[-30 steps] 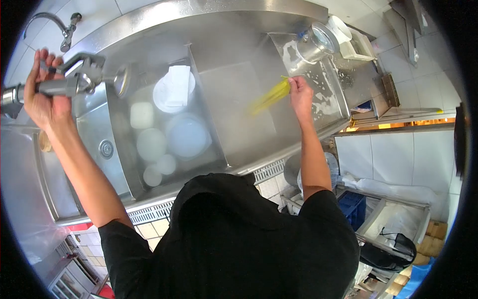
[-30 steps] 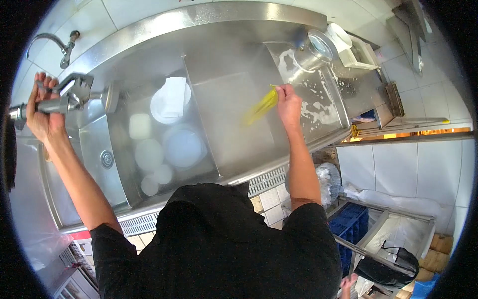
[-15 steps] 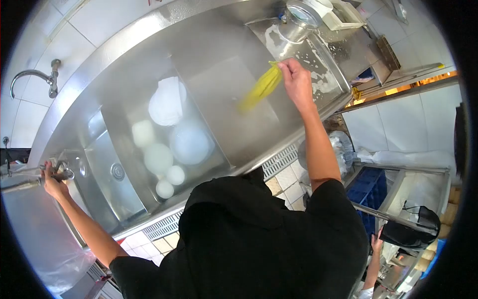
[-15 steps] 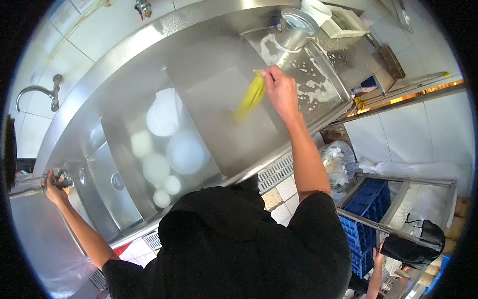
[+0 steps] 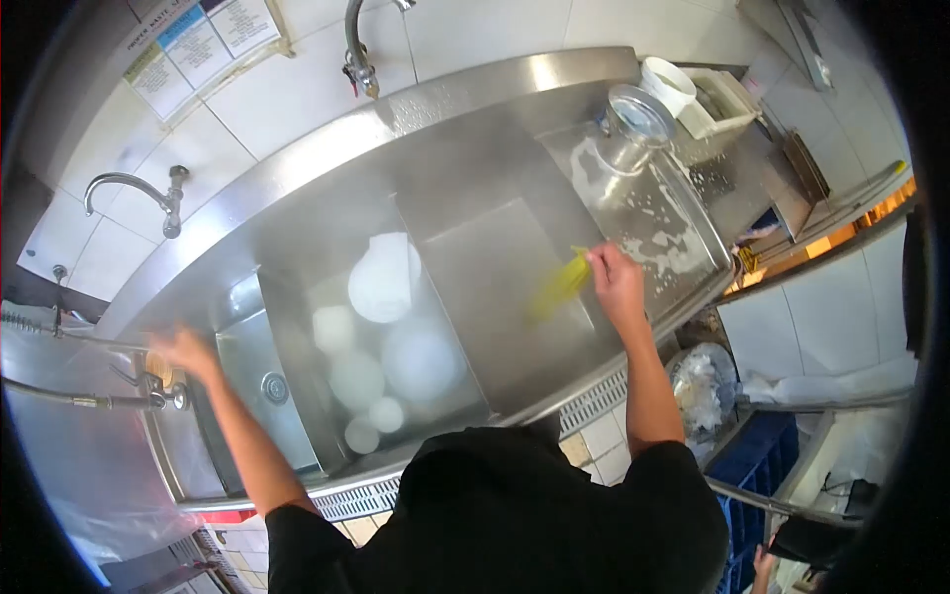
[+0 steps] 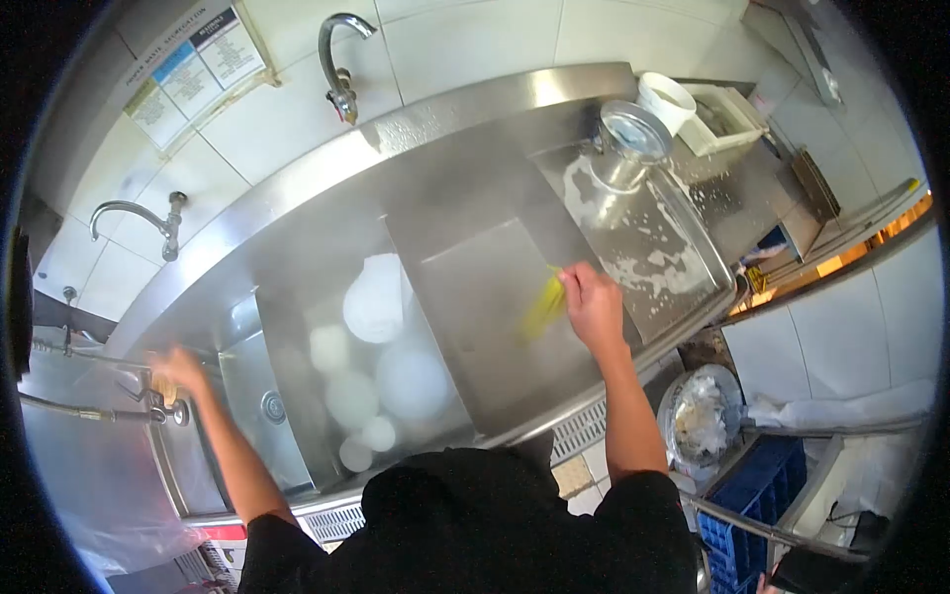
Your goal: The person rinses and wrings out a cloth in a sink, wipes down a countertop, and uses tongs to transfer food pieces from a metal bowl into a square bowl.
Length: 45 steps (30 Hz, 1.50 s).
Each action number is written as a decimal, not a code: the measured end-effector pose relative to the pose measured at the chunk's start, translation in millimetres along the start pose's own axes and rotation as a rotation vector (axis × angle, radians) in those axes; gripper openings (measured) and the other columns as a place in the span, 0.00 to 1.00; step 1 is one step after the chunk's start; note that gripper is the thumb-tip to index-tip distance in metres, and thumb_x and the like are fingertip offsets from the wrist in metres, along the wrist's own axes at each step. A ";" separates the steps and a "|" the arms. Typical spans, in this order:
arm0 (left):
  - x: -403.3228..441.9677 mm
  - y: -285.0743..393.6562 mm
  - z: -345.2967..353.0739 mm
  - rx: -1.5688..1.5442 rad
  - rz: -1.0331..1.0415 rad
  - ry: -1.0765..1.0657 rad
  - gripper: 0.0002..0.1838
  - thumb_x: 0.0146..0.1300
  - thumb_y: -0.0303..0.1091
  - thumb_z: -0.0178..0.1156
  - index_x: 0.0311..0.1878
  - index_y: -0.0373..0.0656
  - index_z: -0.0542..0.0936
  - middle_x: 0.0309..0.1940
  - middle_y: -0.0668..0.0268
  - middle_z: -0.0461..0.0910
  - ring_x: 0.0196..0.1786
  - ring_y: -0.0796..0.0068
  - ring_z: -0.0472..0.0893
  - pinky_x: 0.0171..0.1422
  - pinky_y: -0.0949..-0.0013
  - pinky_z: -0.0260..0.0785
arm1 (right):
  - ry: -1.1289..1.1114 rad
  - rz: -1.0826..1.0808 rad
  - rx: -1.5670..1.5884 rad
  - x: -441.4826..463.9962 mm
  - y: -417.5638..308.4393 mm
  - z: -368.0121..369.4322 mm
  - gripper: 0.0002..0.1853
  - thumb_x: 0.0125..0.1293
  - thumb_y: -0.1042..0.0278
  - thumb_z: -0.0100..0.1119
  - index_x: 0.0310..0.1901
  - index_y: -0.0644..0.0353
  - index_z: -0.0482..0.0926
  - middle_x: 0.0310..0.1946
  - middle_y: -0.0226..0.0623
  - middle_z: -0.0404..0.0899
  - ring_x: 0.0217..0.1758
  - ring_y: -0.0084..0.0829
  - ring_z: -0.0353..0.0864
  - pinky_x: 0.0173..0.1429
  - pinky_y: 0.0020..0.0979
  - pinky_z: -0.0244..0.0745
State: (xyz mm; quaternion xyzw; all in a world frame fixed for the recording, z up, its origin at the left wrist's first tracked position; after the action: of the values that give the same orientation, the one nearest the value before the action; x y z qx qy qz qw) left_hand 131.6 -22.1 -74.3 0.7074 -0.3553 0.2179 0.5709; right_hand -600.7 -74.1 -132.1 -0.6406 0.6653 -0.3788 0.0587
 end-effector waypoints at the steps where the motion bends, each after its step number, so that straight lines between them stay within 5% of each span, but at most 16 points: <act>1: -21.2 30.1 48.4 -0.103 -0.008 -0.160 0.30 0.57 0.25 0.63 0.64 0.28 0.68 0.59 0.48 0.74 0.64 0.57 0.71 0.70 0.60 0.59 | -0.009 0.007 0.035 -0.2 3.5 2.1 0.08 0.65 0.63 0.59 0.33 0.58 0.78 0.22 0.46 0.78 0.27 0.49 0.77 0.33 0.45 0.72; 3: -72.8 62.5 163.3 -0.358 -0.211 -0.566 0.28 0.61 0.33 0.61 0.64 0.31 0.70 0.63 0.50 0.72 0.65 0.60 0.71 0.71 0.63 0.58 | -0.007 -0.004 0.048 0.2 2.9 1.7 0.08 0.64 0.65 0.60 0.32 0.59 0.78 0.22 0.45 0.78 0.26 0.48 0.77 0.32 0.43 0.72; 4: -93.7 103.7 206.3 -0.273 -0.088 -0.750 0.29 0.62 0.36 0.61 0.64 0.33 0.71 0.63 0.50 0.72 0.66 0.61 0.70 0.71 0.62 0.57 | -0.006 -0.005 0.054 0.8 2.6 1.2 0.07 0.64 0.66 0.60 0.32 0.60 0.78 0.21 0.45 0.77 0.25 0.48 0.77 0.32 0.42 0.72; 6: -135.8 168.7 268.3 -0.445 -0.198 -1.022 0.33 0.61 0.44 0.62 0.65 0.33 0.69 0.65 0.50 0.69 0.65 0.57 0.71 0.70 0.61 0.59 | 0.001 0.084 0.141 1.3 11.7 -2.9 0.06 0.64 0.68 0.60 0.32 0.61 0.77 0.21 0.44 0.77 0.26 0.46 0.77 0.32 0.39 0.71; 8: -163.5 182.2 345.9 -0.546 -0.439 -1.211 0.34 0.61 0.39 0.61 0.69 0.36 0.64 0.64 0.53 0.70 0.66 0.57 0.70 0.67 0.62 0.63 | 0.000 0.157 0.184 -0.4 21.5 -7.2 0.06 0.63 0.70 0.60 0.32 0.62 0.77 0.21 0.44 0.76 0.26 0.45 0.77 0.32 0.37 0.71; 14: -163.4 198.6 484.4 -0.471 -0.354 -1.142 0.40 0.58 0.26 0.62 0.72 0.34 0.54 0.65 0.51 0.68 0.62 0.59 0.73 0.66 0.60 0.62 | 0.038 0.118 0.166 2.2 32.4 -26.8 0.05 0.62 0.73 0.61 0.32 0.63 0.77 0.26 0.43 0.77 0.29 0.43 0.78 0.33 0.35 0.71; 18: -169.8 228.8 485.1 -0.571 -0.439 -1.135 0.38 0.56 0.22 0.62 0.70 0.37 0.58 0.57 0.54 0.73 0.59 0.62 0.74 0.65 0.62 0.62 | 0.068 0.002 0.085 7.5 33.6 -29.2 0.04 0.60 0.74 0.62 0.31 0.62 0.77 0.27 0.42 0.77 0.29 0.43 0.76 0.37 0.37 0.70; 19: -163.6 229.0 481.4 -0.498 -0.289 -1.093 0.32 0.57 0.24 0.62 0.65 0.36 0.64 0.50 0.59 0.76 0.51 0.69 0.77 0.58 0.65 0.65 | 0.070 -0.023 0.054 9.2 32.5 -27.3 0.04 0.59 0.74 0.62 0.31 0.61 0.76 0.27 0.42 0.77 0.29 0.43 0.76 0.38 0.38 0.69; 22: -163.6 223.1 475.0 -0.539 -0.279 -1.133 0.22 0.55 0.28 0.64 0.53 0.40 0.72 0.38 0.66 0.75 0.37 0.75 0.73 0.43 0.70 0.66 | 0.061 -0.082 0.012 18.2 29.0 -19.2 0.04 0.58 0.74 0.63 0.30 0.60 0.76 0.26 0.41 0.76 0.29 0.44 0.74 0.43 0.39 0.67; 27: -190.5 213.1 424.9 -0.598 -0.477 -1.000 0.25 0.59 0.33 0.62 0.61 0.42 0.71 0.47 0.69 0.76 0.49 0.77 0.74 0.51 0.68 0.65 | 0.098 -0.091 0.108 39.9 23.1 3.2 0.05 0.59 0.74 0.62 0.32 0.61 0.75 0.29 0.41 0.73 0.33 0.44 0.75 0.44 0.39 0.67; 30: -267.8 252.4 384.0 -0.763 -0.660 -1.164 0.23 0.61 0.32 0.62 0.60 0.42 0.73 0.44 0.67 0.77 0.45 0.76 0.77 0.44 0.70 0.71 | 0.083 0.030 0.264 51.7 41.3 34.6 0.05 0.60 0.74 0.61 0.33 0.62 0.75 0.31 0.43 0.73 0.35 0.44 0.75 0.42 0.39 0.69; 34: -387.3 309.4 362.0 -1.126 -1.203 -1.446 0.14 0.65 0.31 0.60 0.52 0.39 0.77 0.46 0.65 0.79 0.43 0.74 0.79 0.45 0.69 0.75 | 0.146 0.028 0.326 70.2 47.9 75.0 0.06 0.60 0.73 0.61 0.31 0.65 0.74 0.31 0.45 0.74 0.35 0.46 0.75 0.41 0.39 0.71; 39: -430.4 323.2 370.1 -1.140 -1.219 -1.496 0.10 0.62 0.32 0.64 0.44 0.38 0.79 0.36 0.65 0.81 0.33 0.75 0.79 0.39 0.71 0.74 | 0.158 -0.080 0.272 92.8 55.5 138.7 0.10 0.60 0.68 0.61 0.29 0.66 0.74 0.28 0.47 0.74 0.34 0.48 0.75 0.41 0.43 0.70; 45: -337.3 272.3 368.6 -0.650 -0.807 -1.323 0.17 0.58 0.45 0.69 0.23 0.42 0.80 0.19 0.68 0.77 0.22 0.80 0.72 0.26 0.74 0.59 | 0.012 0.231 0.430 114.2 77.9 200.4 0.13 0.61 0.62 0.61 0.29 0.66 0.76 0.25 0.48 0.77 0.34 0.47 0.76 0.41 0.42 0.70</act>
State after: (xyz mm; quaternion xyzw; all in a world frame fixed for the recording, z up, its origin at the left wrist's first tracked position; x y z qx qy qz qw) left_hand -329.0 -317.3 -230.7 0.5624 -0.3815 -0.5759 0.4544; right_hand -570.5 -270.8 -272.2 -0.5310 0.6385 -0.5062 0.2326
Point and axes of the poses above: each hand's wrist, its own x-axis towards the middle knuckle, its own z-axis out of the palm, y = z × x, the point moved 10 cm from there along x, towards the middle knuckle
